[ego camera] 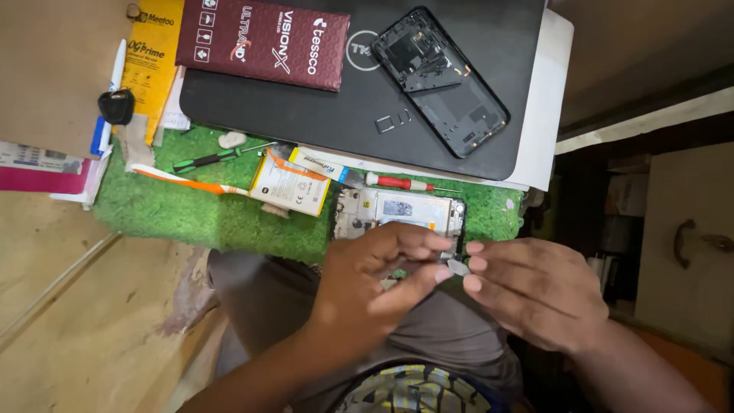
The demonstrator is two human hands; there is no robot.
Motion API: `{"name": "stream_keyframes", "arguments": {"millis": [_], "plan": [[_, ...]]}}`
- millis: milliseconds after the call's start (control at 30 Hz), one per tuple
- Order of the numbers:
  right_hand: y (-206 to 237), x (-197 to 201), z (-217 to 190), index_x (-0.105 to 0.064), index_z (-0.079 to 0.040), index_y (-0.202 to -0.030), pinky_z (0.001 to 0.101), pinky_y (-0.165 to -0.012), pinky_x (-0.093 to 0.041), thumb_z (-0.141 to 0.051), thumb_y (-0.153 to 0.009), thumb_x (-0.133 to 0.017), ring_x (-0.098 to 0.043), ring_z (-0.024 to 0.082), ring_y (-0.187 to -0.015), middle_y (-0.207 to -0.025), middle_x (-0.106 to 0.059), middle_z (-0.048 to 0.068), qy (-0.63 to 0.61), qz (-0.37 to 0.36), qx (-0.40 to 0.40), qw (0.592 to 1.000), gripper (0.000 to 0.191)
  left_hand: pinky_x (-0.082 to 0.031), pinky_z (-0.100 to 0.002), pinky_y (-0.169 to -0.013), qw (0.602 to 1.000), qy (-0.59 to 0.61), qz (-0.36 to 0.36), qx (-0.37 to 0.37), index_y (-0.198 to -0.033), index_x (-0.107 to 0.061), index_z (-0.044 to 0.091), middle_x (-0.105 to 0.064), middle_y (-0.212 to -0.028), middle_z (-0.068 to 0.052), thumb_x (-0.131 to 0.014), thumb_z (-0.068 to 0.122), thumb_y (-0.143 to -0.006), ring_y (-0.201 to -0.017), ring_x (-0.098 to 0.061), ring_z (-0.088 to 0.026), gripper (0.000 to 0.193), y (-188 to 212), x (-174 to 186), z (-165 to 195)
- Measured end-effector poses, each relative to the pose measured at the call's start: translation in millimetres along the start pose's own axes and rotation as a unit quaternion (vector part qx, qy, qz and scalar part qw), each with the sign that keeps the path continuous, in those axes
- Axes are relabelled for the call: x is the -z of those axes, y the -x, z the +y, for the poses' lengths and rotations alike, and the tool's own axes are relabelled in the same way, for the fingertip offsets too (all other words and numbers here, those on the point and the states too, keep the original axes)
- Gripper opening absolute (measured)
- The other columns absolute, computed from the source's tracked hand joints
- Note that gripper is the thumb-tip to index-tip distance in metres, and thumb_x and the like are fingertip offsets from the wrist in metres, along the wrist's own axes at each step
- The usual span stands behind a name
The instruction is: The person repairs a disassembled smartphone at a workbench, using a screwdriver and tweezers to remove and reposition small internal components on the opened phone body. They hold the phone steady with one hand while working on its internals, occasionally lifting small parts out and setting them on the mat.
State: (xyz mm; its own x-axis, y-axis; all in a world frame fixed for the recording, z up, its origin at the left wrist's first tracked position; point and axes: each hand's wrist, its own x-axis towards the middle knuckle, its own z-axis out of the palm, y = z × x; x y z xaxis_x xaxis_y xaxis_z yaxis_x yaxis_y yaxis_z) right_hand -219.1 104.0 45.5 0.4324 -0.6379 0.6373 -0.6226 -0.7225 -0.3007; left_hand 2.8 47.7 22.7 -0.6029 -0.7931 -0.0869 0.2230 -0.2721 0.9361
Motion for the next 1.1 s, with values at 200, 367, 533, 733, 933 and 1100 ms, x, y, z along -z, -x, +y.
{"name": "stream_keyframes", "arguments": {"millis": [200, 367, 533, 733, 933, 1100], "plan": [[-1.0, 0.5, -1.9, -0.071, 0.0, -0.101, 0.04, -0.082, -0.065, -0.002, -0.082, -0.086, -0.074, 0.032, -0.099, -0.1, -0.071, 0.013, 0.022, -0.006, 0.005, 1.0, 0.024, -0.056, -0.026, -0.092, 0.996, 0.08, -0.037, 0.033, -0.117, -0.071, -0.002, -0.071, -0.103, -0.003, -0.072, -0.004, -0.096, -0.098, -0.067, -0.008, 0.021, -3.7, 7.5, -14.2], [-1.5, -0.2, -2.2, -0.07, 0.001, -0.101, 0.0402, -0.084, -0.065, -0.001, -0.082, -0.087, -0.075, 0.031, -0.099, -0.101, -0.071, 0.012, 0.011, 0.002, -0.003, 1.0, 0.025, -0.056, -0.025, -0.089, 0.997, 0.07, -0.028, 0.026, -0.115, -0.072, -0.004, -0.071, -0.102, -0.005, -0.072, -0.007, -0.097, -0.096, -0.067, -0.008, 0.019, -3.0, 6.3, -19.5], [-2.1, 1.6, -4.7, -0.069, 0.001, -0.101, 0.04, -0.084, -0.065, -0.003, -0.083, -0.087, -0.075, 0.031, -0.1, -0.103, -0.07, 0.013, -0.001, 0.0, -0.023, 1.0, 0.026, -0.058, -0.026, -0.092, 0.989, 0.142, -0.026, 0.024, -0.116, -0.069, -0.004, -0.071, -0.106, -0.006, -0.069, -0.01, -0.096, -0.1, -0.069, -0.01, 0.02, -4.2, 2.4, -24.3], [-6.8, 6.2, -12.0, -0.072, -0.001, -0.101, 0.0375, -0.08, -0.063, -0.005, -0.082, -0.088, -0.075, 0.03, -0.099, -0.101, -0.072, 0.012, 0.04, -0.017, -0.04, 0.998, 0.025, -0.059, -0.026, -0.091, 0.989, 0.146, -0.014, 0.02, -0.114, -0.069, -0.004, -0.072, -0.107, -0.007, -0.07, -0.009, -0.096, -0.1, -0.07, -0.011, 0.019, -2.5, -1.2, -28.3], [-14.9, 8.3, -15.8, -0.074, 0.0, -0.103, 0.036, -0.08, -0.062, -0.004, -0.081, -0.089, -0.075, 0.029, -0.099, -0.101, -0.072, 0.012, 0.057, -0.026, -0.054, 0.997, 0.027, -0.06, -0.026, -0.088, 0.999, 0.034, 0.017, -0.025, -0.111, -0.072, -0.004, -0.074, -0.104, -0.006, -0.073, -0.009, -0.094, -0.098, -0.072, -0.01, 0.018, -1.1, -1.2, -30.4], [-18.9, 8.6, -17.8, -0.074, 0.001, -0.102, 0.0375, -0.081, -0.062, -0.003, -0.081, -0.088, -0.075, 0.031, -0.1, -0.101, -0.073, 0.013, 0.066, -0.031, -0.053, 0.996, 0.025, -0.061, -0.026, -0.088, 0.998, 0.033, 0.024, -0.05, -0.112, -0.071, -0.003, -0.075, -0.106, -0.006, -0.072, -0.008, -0.095, -0.098, -0.073, -0.01, 0.018, -0.9, -4.5, -32.0]]}}
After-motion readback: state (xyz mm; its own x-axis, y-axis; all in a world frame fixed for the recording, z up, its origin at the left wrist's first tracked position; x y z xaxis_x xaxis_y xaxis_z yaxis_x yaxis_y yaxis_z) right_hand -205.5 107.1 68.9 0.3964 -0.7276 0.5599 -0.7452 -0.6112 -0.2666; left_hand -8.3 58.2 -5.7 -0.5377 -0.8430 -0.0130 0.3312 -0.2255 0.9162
